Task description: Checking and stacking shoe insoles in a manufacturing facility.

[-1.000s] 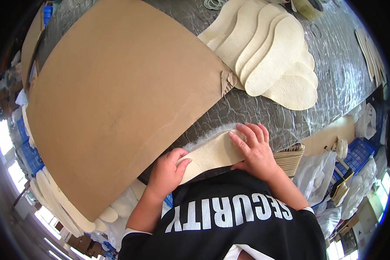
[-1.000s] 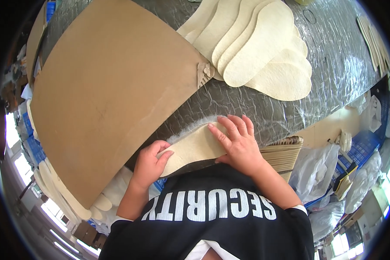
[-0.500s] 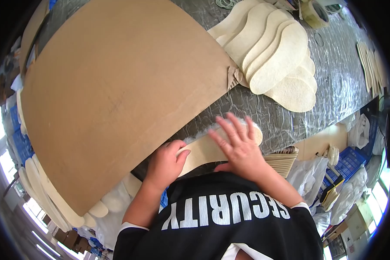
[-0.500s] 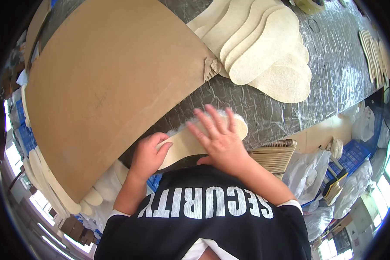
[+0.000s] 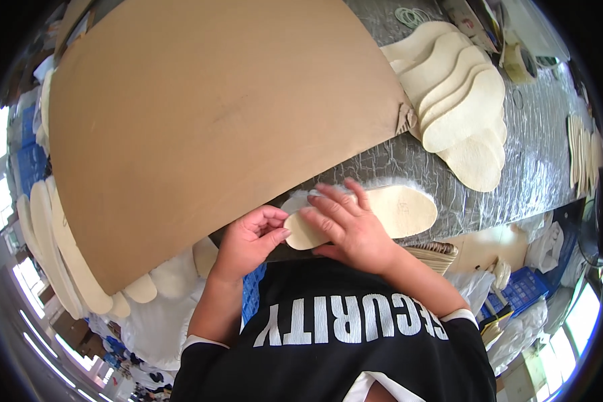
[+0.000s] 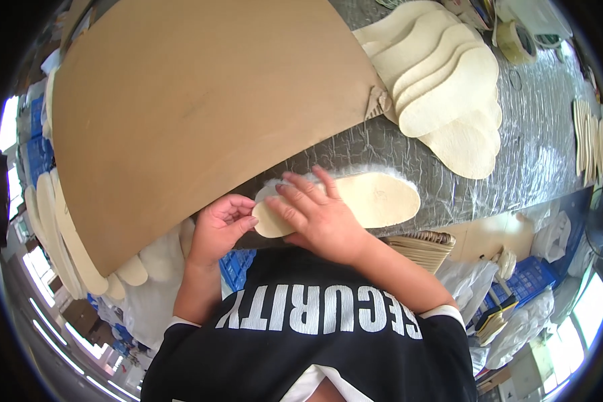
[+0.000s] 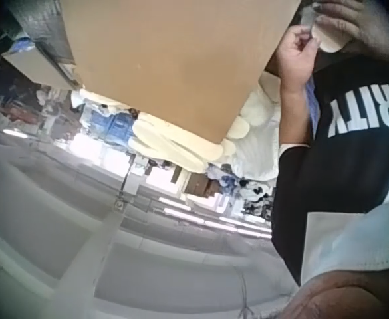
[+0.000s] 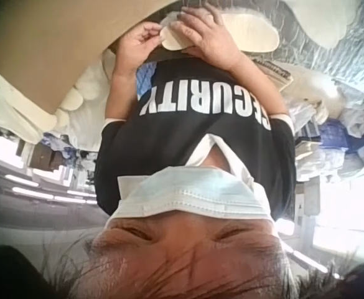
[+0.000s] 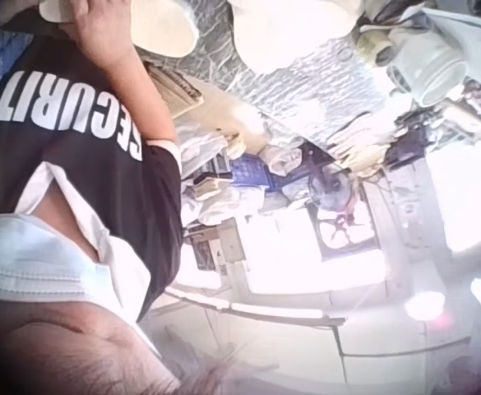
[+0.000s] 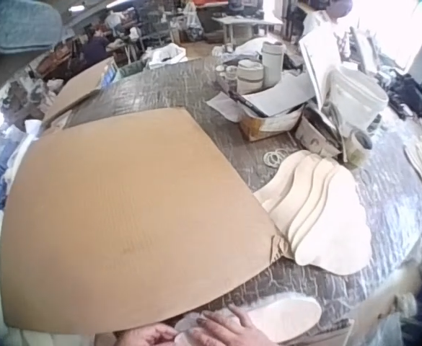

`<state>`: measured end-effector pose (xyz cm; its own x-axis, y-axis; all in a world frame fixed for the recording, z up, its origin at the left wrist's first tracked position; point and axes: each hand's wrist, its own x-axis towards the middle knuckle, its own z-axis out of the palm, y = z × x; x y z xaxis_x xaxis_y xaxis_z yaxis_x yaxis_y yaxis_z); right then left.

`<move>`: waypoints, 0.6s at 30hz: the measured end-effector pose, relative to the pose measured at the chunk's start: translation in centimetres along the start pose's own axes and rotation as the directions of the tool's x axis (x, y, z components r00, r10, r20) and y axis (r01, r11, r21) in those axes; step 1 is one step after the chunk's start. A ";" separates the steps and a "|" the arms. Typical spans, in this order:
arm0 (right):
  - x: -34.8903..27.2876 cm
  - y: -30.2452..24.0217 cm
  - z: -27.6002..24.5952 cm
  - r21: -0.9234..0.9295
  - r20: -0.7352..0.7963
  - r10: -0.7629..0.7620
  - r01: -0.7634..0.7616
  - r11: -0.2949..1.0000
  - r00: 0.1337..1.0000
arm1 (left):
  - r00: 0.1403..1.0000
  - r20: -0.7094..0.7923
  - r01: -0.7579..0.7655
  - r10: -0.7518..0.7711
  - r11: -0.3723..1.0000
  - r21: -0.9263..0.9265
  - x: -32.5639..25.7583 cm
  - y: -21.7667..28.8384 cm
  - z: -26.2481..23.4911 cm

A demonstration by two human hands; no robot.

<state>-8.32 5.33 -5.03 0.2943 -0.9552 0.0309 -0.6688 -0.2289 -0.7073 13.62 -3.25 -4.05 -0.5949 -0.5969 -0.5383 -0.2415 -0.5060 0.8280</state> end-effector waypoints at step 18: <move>0.7 -1.1 -0.4 0.198 -0.060 0.112 -0.098 0.975 0.992 | 0.965 -0.180 0.145 -0.190 0.960 -0.239 0.8 -4.5 0.3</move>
<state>-7.65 4.84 -4.00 0.1761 -0.9844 -0.0061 -0.5463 -0.0926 -0.8325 14.00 -1.28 -8.17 -0.3903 -0.5918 -0.7053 -0.1350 -0.7210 0.6797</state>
